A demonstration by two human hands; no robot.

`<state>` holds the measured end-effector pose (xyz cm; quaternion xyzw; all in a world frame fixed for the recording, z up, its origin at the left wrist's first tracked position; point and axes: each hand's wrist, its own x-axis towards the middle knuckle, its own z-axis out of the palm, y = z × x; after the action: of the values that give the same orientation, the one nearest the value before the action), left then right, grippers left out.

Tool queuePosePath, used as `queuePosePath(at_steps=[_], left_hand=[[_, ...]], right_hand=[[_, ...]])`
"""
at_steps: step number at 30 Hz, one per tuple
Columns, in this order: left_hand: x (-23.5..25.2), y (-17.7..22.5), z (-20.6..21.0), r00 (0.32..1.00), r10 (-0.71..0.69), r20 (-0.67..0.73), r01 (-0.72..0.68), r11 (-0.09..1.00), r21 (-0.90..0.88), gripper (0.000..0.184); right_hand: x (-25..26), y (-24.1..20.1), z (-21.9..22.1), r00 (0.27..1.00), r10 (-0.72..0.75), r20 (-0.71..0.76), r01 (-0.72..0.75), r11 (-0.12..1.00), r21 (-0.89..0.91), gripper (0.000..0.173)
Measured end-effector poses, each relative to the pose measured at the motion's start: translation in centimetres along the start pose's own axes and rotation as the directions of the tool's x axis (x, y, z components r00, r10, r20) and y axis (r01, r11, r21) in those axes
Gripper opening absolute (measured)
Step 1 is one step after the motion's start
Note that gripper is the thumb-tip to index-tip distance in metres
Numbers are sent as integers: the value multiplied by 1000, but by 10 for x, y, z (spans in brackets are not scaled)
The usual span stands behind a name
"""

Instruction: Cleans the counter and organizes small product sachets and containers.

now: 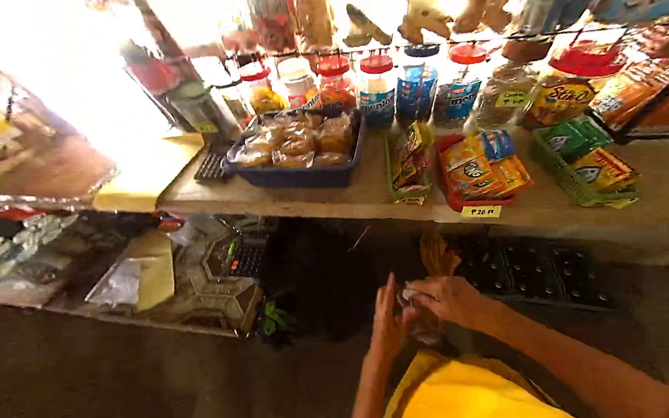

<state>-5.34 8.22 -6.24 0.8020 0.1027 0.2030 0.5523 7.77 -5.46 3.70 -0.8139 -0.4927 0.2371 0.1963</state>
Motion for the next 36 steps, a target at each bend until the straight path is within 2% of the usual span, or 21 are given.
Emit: queuePosePath(at_steps=[2, 3, 6, 10, 12, 14, 17, 19, 21, 24, 27, 29, 33, 35, 36], left_hand=[[-16, -20, 21, 995, -65, 81, 76, 986, -149, 95], [-18, -24, 29, 990, -80, 113, 101, 977, -189, 96], [-11, -20, 41, 983, -97, 158, 125, 977, -174, 67], [3, -10, 48, 989, 32, 147, -13, 991, -134, 40], [11, -3, 46, 990, 61, 130, -53, 996, -68, 31], [15, 2, 44, 988, 52, 148, -50, 999, -17, 34], [22, 1, 36, 983, 9, 183, -17, 999, 44, 42], [26, 2, 26, 984, -10, 178, -2, 998, 67, 41], [30, -1, 14, 985, -22, 171, 14, 999, 48, 40], [33, -3, 1, 989, -79, 122, 98, 983, -157, 32], [34, 1, -2, 980, -187, 73, 201, 920, -338, 26], [36, 6, -2, 974, -206, 90, 224, 924, -311, 25], [39, 20, 1, 980, -188, 69, 200, 946, -256, 24], [41, 28, 2, 982, -177, 66, 188, 947, -260, 23], [41, 32, 3, 983, -169, 68, 181, 945, -270, 23]], right_hand=[[-3, 4, 3, 998, 54, 30, -55, 998, 27, 36], [-4, 4, 2, 997, 71, 38, -72, 997, 36, 36], [-13, -3, 1, 997, 51, -54, -48, 997, 56, 33], [-36, -3, 1, 949, -28, -315, 38, 999, 25, 29], [-40, 5, 0, 925, -29, -379, 28, 1000, -7, 29], [-45, 16, -8, 950, 65, -307, -64, 998, 16, 36], [-49, 29, -29, 972, 224, -67, -222, 974, 40, 60], [-47, 35, -43, 925, 344, 162, -351, 936, 14, 80], [-44, 46, -47, 884, 378, 273, -377, 924, -60, 89], [-45, 71, -46, 868, 390, 306, -377, 920, -103, 84], [-45, 93, -42, 885, 341, 316, -366, 930, 21, 68], [-44, 96, -42, 912, 281, 298, -311, 949, 55, 54], [-39, 102, -36, 952, 196, 234, -204, 979, 9, 53], [-37, 106, -32, 979, 104, 175, -104, 995, -5, 44], [-36, 110, -29, 992, 36, 123, -43, 998, 53, 40]])
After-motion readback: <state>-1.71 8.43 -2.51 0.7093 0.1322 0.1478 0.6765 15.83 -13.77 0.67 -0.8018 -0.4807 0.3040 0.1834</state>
